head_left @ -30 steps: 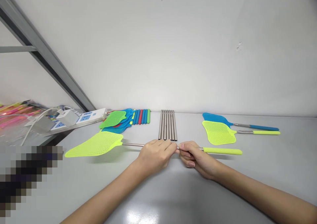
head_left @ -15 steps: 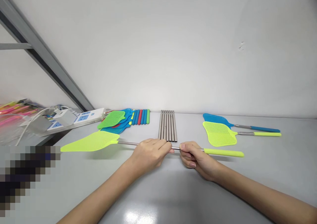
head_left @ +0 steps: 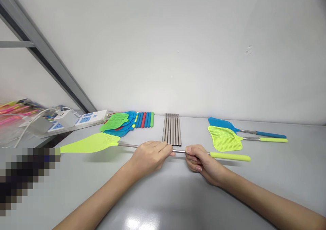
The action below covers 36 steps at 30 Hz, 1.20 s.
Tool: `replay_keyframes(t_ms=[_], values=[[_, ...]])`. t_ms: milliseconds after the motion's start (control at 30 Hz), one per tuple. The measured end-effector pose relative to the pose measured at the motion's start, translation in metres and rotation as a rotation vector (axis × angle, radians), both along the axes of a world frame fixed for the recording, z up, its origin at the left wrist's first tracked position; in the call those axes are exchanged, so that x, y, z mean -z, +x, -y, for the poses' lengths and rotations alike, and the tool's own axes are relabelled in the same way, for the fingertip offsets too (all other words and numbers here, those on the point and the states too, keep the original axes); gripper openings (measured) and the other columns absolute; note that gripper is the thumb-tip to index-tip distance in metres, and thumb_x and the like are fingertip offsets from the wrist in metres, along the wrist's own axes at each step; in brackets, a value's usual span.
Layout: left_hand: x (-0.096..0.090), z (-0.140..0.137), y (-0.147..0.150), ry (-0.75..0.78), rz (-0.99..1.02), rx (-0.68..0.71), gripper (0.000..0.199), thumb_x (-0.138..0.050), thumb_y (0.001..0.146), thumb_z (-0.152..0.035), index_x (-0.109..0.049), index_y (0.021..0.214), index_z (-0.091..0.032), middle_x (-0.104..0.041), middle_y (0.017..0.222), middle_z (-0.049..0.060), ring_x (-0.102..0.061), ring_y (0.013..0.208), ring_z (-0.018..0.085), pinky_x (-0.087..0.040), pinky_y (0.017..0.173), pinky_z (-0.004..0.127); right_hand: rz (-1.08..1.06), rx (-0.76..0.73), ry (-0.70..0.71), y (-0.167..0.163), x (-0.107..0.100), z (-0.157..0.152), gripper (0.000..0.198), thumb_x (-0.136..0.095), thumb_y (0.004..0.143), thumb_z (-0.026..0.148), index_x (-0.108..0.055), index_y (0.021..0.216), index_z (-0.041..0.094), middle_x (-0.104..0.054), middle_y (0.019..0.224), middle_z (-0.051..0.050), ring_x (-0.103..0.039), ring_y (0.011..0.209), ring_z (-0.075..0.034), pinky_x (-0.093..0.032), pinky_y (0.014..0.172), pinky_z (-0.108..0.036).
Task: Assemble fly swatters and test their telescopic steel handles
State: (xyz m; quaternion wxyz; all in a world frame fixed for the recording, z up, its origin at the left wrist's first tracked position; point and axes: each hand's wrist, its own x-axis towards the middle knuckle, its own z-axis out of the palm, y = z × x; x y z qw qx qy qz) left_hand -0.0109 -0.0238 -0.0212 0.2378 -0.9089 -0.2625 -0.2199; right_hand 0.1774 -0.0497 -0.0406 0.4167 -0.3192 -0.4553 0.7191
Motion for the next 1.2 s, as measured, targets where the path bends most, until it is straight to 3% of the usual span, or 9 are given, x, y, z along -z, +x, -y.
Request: replay_keyframes(t_ms=[867,1200], values=[[-0.004,-0.006,-0.012,0.066,-0.027,-0.007,0.028,-0.036,0.088,-0.023,-0.047,0.063,-0.017,-0.045,0.05,-0.005,-0.045,0.048,0.008,-0.03,0.05,0.021,0.027,0.04,0.001,0.005,0.003,-0.001,0.034,-0.044,0.076,0.028,-0.025,0.05,0.018,-0.02,0.042,0.009,-0.017,0.036,-0.004,-0.01,0.041,-0.023],[-0.004,-0.004,-0.011,-0.057,-0.006,-0.024,0.028,-0.036,0.088,-0.025,-0.045,0.063,-0.017,-0.046,0.052,-0.004,-0.044,0.048,0.009,-0.028,0.048,0.022,-0.056,-0.021,-0.023,0.006,0.005,-0.005,0.036,-0.043,0.08,0.027,-0.025,0.049,0.018,-0.018,0.042,0.008,-0.019,0.036,-0.004,-0.01,0.042,-0.024]])
